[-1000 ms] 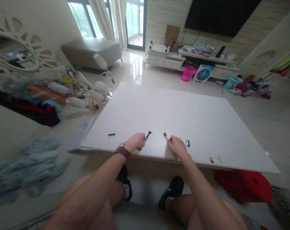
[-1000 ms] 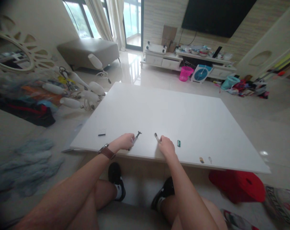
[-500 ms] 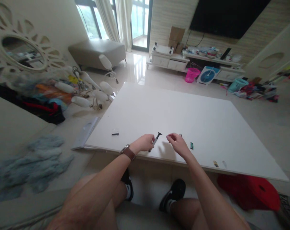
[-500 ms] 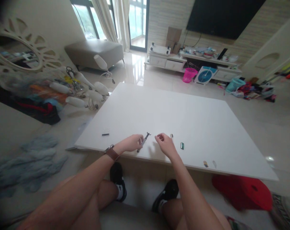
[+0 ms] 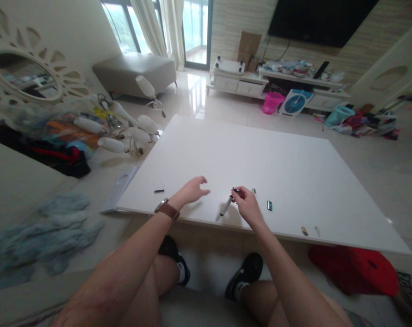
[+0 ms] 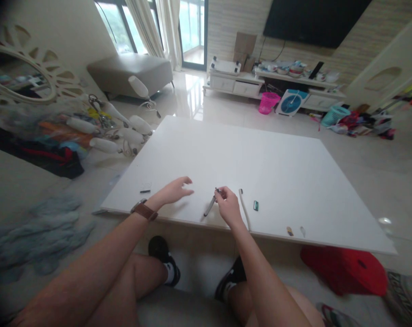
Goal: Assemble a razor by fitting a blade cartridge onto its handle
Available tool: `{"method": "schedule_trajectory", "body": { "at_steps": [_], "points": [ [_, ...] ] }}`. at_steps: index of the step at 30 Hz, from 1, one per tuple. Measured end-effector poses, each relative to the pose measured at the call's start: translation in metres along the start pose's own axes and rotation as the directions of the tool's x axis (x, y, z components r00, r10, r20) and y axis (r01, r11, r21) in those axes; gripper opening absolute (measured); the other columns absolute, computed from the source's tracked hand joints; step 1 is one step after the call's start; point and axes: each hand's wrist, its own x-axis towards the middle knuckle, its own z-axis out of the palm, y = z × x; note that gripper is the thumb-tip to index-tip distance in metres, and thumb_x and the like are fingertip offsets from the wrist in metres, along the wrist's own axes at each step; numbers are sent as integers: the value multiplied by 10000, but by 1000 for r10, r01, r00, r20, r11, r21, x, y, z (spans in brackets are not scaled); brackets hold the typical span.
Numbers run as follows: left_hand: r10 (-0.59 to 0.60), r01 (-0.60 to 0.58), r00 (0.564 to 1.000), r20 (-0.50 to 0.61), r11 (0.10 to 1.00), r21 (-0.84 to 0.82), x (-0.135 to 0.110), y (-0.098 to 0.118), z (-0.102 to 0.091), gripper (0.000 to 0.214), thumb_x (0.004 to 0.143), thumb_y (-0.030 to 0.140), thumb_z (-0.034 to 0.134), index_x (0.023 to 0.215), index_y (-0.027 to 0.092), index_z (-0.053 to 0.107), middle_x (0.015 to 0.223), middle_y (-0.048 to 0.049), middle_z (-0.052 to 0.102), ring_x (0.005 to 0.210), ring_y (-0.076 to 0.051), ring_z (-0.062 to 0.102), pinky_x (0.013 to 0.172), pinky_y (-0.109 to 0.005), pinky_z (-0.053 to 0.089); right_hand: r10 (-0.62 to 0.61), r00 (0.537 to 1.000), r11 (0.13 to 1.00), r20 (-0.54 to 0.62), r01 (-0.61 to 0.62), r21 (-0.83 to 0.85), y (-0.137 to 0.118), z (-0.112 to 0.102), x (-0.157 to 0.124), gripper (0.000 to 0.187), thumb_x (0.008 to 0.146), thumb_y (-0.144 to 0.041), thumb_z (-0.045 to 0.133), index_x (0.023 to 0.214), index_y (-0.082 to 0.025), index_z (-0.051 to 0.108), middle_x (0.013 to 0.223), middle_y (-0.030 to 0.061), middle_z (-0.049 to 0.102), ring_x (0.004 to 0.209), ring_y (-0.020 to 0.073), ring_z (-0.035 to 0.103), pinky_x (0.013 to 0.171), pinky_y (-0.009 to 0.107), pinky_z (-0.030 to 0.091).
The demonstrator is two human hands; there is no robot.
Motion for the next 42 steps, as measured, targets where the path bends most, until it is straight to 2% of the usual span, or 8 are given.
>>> {"method": "schedule_trajectory", "body": {
  "at_steps": [1, 3, 5, 7, 13, 19, 34, 42],
  "points": [
    [-147, 162, 983, -112, 978, 134, 1, -10, -11, 463, 835, 379, 603, 1251, 179, 568, 1353, -193, 555, 1258, -355, 521, 1036, -477, 406, -5, 1000, 1000, -7, 5, -28, -2, -1, 0, 294, 889, -477, 538, 894, -193, 610, 827, 48, 681, 735, 184, 633, 709, 293, 486],
    [-444, 505, 859, -255, 819, 272, -1, -31, -29, 634, 845, 493, 563, 1383, 171, 466, 1500, -271, 361, 1344, -507, 374, 1008, -653, 345, -30, 1000, 994, -10, 29, -102, -9, -2, -2, 255, 906, -440, 523, 882, -201, 611, 820, 43, 682, 739, 184, 624, 703, 284, 464],
    [-595, 642, 767, -243, 695, 325, -4, -47, -40, 716, 822, 554, 562, 1400, 146, 445, 1540, -309, 258, 1340, -574, 327, 968, -696, 339, -64, 998, 980, 1, 63, -189, -17, -2, -5, 205, 916, -388, 521, 878, -212, 618, 803, 35, 683, 735, 180, 617, 694, 272, 437],
    [-637, 654, 749, -183, 663, 365, -7, -55, -42, 713, 793, 545, 597, 1357, 126, 478, 1494, -326, 322, 1301, -551, 397, 955, -663, 373, -95, 995, 962, 23, 98, -256, -23, -1, -9, 160, 921, -339, 519, 890, -223, 624, 794, 26, 688, 721, 173, 615, 684, 263, 419],
    [-395, 379, 914, -89, 755, 535, -3, -33, -5, 422, 841, 292, 545, 1229, 127, 531, 1261, -238, 526, 1206, -377, 517, 923, -481, 465, -155, 985, 916, 82, 174, -362, -28, 1, -18, 145, 936, -289, 503, 905, -228, 632, 780, 23, 690, 724, 175, 631, 681, 257, 414],
    [-75, 94, 996, -58, 844, 528, -7, -1, 45, 325, 838, 215, 565, 1155, 152, 526, 1222, -152, 507, 1083, -267, 546, 854, -342, 475, -174, 981, 903, 82, 192, -385, -27, -1, -17, 121, 930, -261, 517, 903, -233, 632, 778, 13, 687, 714, 164, 624, 668, 251, 397],
    [157, -118, 986, -64, 908, 402, -17, 16, 61, 293, 817, 242, 645, 1100, 171, 619, 1100, -111, 585, 1037, -261, 547, 858, -367, 462, -131, 991, 929, 22, 130, -345, -14, 8, -12, 185, 942, -233, 366, 867, -203, 532, 796, 37, 603, 747, 183, 560, 671, 280, 360],
    [343, -320, 926, -160, 935, 153, -18, 31, 53, 378, 717, 261, 735, 1082, 188, 675, 998, -48, 622, 876, -191, 603, 799, -307, 488, -3, 998, 963, -64, -14, -269, -6, 6, -6, 185, 806, -347, 634, 889, -183, 611, 803, 22, 653, 727, 177, 579, 678, 281, 394]
  ]
}}
